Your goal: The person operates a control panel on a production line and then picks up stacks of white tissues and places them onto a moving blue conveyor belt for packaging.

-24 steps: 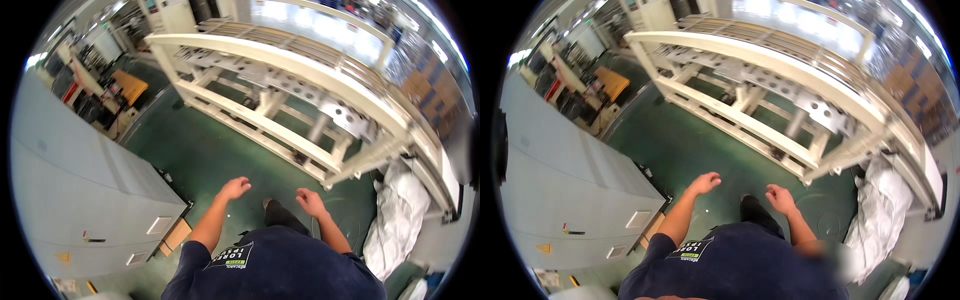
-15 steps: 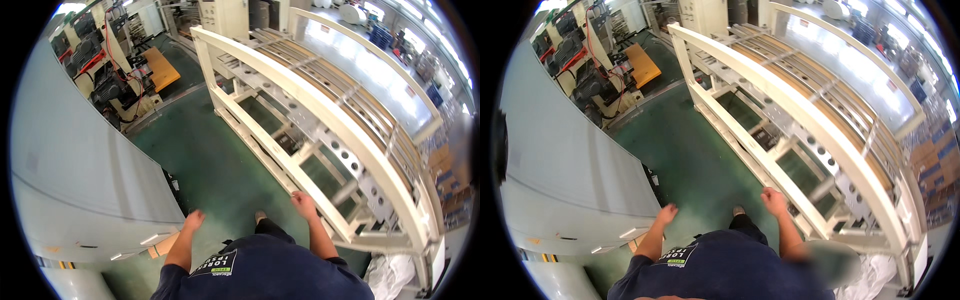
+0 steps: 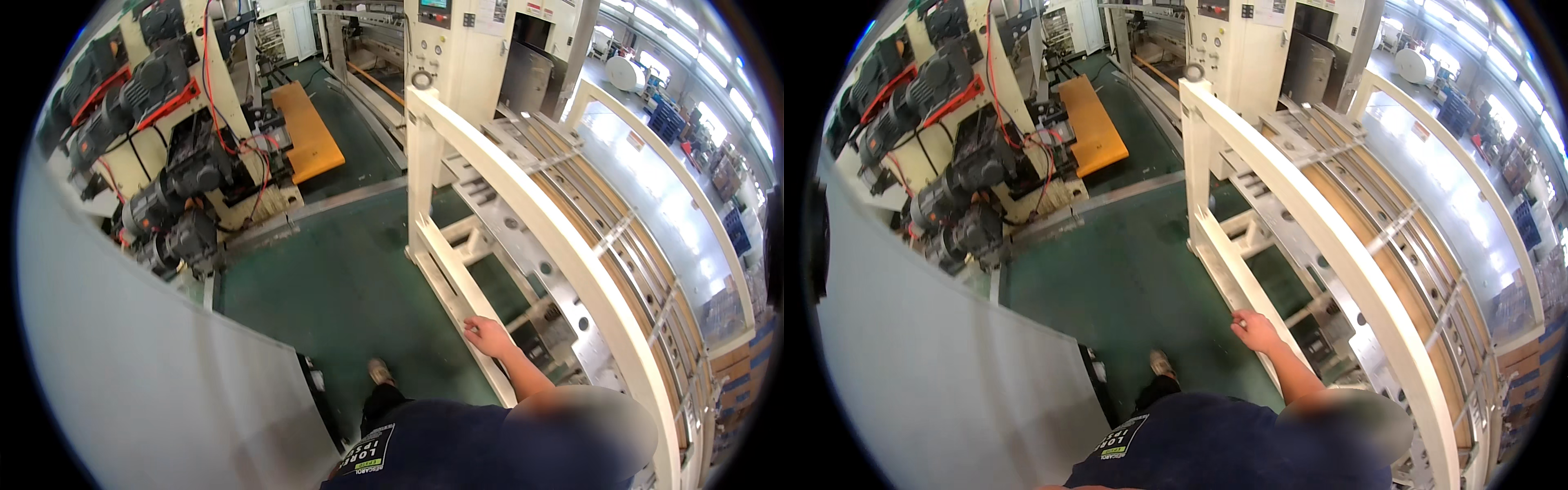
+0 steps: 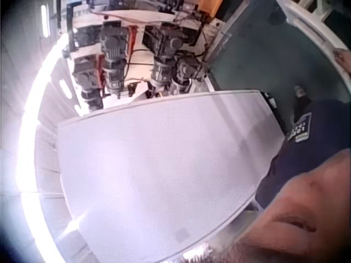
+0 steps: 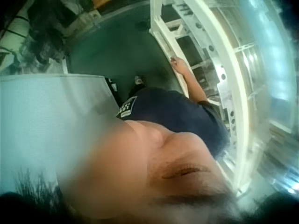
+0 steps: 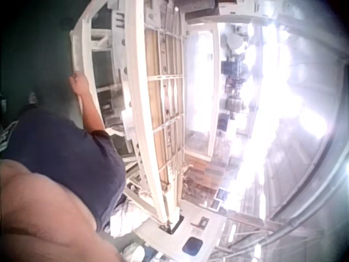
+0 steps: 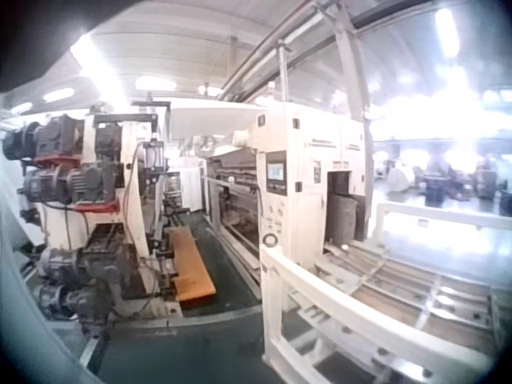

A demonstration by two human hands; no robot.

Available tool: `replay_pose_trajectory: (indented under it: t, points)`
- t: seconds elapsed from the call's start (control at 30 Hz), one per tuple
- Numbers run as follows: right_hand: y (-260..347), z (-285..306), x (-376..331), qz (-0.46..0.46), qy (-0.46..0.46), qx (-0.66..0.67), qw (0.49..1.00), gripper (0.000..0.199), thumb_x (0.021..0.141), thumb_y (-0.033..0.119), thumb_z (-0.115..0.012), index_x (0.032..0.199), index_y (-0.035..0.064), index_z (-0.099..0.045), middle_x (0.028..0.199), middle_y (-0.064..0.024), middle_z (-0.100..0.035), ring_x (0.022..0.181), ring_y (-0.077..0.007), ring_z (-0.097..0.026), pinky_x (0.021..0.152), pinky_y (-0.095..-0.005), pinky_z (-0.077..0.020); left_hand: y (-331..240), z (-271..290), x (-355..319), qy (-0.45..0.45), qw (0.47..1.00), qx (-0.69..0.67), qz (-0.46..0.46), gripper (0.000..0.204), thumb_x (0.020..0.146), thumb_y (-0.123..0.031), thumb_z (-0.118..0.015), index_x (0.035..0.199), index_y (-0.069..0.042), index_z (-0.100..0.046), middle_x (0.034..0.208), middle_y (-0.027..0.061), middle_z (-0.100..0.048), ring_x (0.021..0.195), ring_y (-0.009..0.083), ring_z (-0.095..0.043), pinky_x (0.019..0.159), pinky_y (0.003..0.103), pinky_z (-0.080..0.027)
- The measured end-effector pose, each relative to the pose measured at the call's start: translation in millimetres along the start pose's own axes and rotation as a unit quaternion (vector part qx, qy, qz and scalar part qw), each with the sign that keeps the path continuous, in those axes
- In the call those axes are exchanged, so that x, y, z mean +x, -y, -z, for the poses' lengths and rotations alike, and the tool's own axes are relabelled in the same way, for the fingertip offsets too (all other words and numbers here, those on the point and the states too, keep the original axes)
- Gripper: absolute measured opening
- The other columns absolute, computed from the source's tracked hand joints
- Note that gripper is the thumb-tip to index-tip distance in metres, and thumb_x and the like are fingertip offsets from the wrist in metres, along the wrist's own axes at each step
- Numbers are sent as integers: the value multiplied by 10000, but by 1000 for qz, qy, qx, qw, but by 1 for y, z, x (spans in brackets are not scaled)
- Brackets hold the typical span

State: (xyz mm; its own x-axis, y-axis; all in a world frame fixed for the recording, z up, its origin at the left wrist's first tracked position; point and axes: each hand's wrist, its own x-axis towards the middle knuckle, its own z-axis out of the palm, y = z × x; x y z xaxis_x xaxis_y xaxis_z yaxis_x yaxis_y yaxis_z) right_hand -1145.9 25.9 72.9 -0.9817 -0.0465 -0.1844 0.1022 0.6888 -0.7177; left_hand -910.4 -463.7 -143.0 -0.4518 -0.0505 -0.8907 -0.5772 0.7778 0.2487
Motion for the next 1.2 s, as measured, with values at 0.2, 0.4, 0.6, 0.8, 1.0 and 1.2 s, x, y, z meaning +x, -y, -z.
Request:
replay_pose_trajectory:
  t: [0.2, 0.4, 0.6, 0.8, 1.0, 1.2]
  points:
    - [55, -24, 171, -9, 17, 6, 1000, 373, 881, 260, -690, 1191, 54, -665, 1130, -141, -713, 930, -338, -707, 882, -427, -551, -154, 327, 168, -132, 976, 58, -162, 398, 926, -363, -611, 1157, -48, -692, 1254, 202, -656, 1174, 354, -615, 993, 475, -485]
    - [107, -42, 391, -71, -13, 76, 995, 396, 886, 254, -692, 1207, 25, -657, 1148, -157, -710, 898, -315, -719, 872, -414, -557, -399, 648, 222, -260, 923, -52, -279, 452, 956, -349, -646, 1292, -48, -622, 1233, 172, -684, 1154, 327, -650, 986, 410, -503]
    - [112, -97, 651, -22, -22, 107, 994, 451, 897, 229, -696, 1298, 46, -600, 1191, -188, -635, 865, -288, -689, 820, -403, -551, -493, 739, 349, -196, 953, 92, -212, 502, 944, -400, -649, 1313, -60, -612, 1284, 177, -664, 1220, 329, -620, 1040, 418, -484]
    - [207, 1, 875, 34, -87, 134, 987, 483, 921, 194, -658, 1364, 63, -518, 1349, -175, -539, 1013, -314, -667, 886, -412, -536, -571, 821, 448, -139, 966, 2, -219, 497, 906, -370, -710, 1292, -65, -635, 1252, 201, -678, 1178, 343, -647, 997, 423, -503]
    - [207, 166, 1066, -6, -351, -2, 936, 554, 901, 138, -654, 1426, 73, -487, 1432, -205, -522, 1273, -397, -542, 1057, -445, -462, -786, 985, 605, -186, 900, -104, -380, 439, 917, -246, -710, 1268, 3, -621, 1194, 189, -675, 1047, 339, -670, 959, 415, -512]
    - [281, 431, 1110, 13, -629, -339, 700, 547, 865, 28, -645, 1395, 48, -514, 1368, -171, -568, 1278, -395, -525, 1080, -452, -432, -1169, 1130, 559, -162, 737, 19, -656, 360, 899, -37, -660, 1243, 24, -574, 1235, 196, -592, 1166, 360, -568, 1046, 418, -430]
